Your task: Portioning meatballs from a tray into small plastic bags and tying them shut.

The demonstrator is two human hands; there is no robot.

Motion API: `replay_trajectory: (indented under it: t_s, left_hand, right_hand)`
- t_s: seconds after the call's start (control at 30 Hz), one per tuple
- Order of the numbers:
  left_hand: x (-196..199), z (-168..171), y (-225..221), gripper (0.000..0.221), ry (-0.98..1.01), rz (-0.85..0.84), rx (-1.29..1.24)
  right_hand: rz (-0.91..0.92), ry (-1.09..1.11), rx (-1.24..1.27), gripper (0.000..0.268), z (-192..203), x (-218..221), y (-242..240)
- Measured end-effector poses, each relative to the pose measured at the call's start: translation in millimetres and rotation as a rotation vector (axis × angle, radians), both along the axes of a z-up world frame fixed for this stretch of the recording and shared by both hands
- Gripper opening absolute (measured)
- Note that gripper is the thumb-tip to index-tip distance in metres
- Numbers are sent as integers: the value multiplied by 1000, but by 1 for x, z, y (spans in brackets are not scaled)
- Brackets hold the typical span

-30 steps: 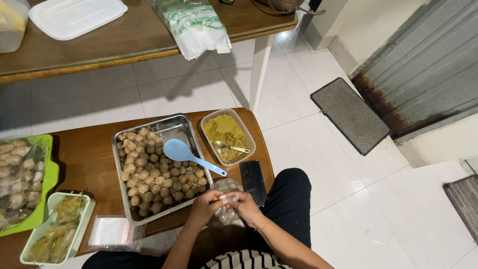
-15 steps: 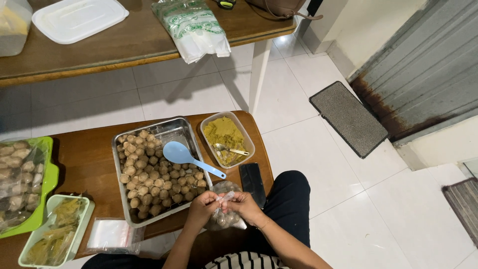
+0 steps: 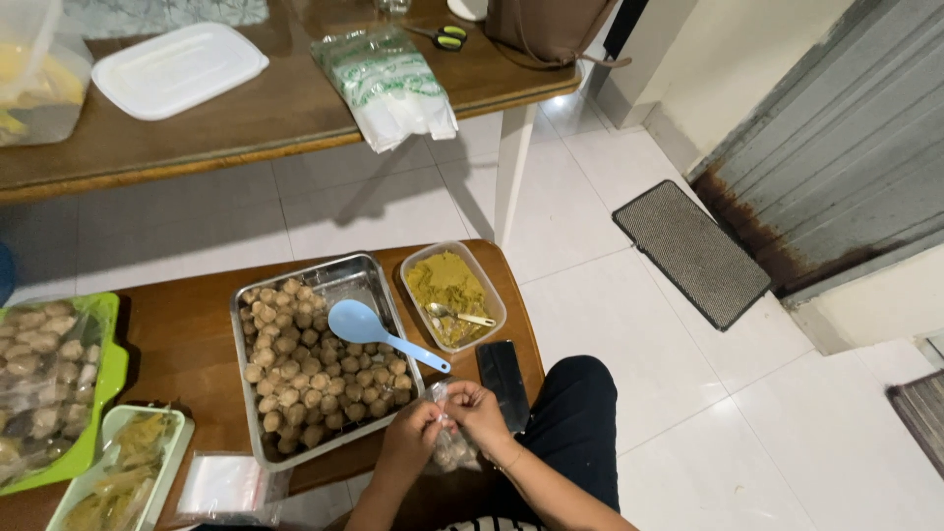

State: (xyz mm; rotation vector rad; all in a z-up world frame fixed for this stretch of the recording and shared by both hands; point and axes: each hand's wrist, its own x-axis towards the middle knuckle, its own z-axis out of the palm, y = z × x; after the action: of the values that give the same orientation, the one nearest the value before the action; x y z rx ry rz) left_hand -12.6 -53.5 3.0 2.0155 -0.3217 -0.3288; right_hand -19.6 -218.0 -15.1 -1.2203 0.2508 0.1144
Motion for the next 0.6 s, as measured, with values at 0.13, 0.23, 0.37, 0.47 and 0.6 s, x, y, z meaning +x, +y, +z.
replay_trajectory:
  t_s: [0.13, 0.23, 0.37, 0.47, 0.6]
  left_hand:
    - [-3, -48, 2, 9, -344, -156, 334]
    - [-3, -37, 2, 15, -582, -206, 383]
    - [-3, -35, 3, 14, -720, -206, 400]
    - [3, -42, 4, 12, -732, -198, 377]
    - [6, -52, 8, 8, -660, -134, 350]
  right_hand:
    - [1, -56, -150, 8, -13, 0, 0]
    - [-46, -78, -272, 11, -4, 2, 1]
    - [-26, -68, -301, 10, -4, 2, 2]
    - [20, -145, -410, 7, 1, 2, -1]
    - [255, -266, -596, 19, 10, 2, -13]
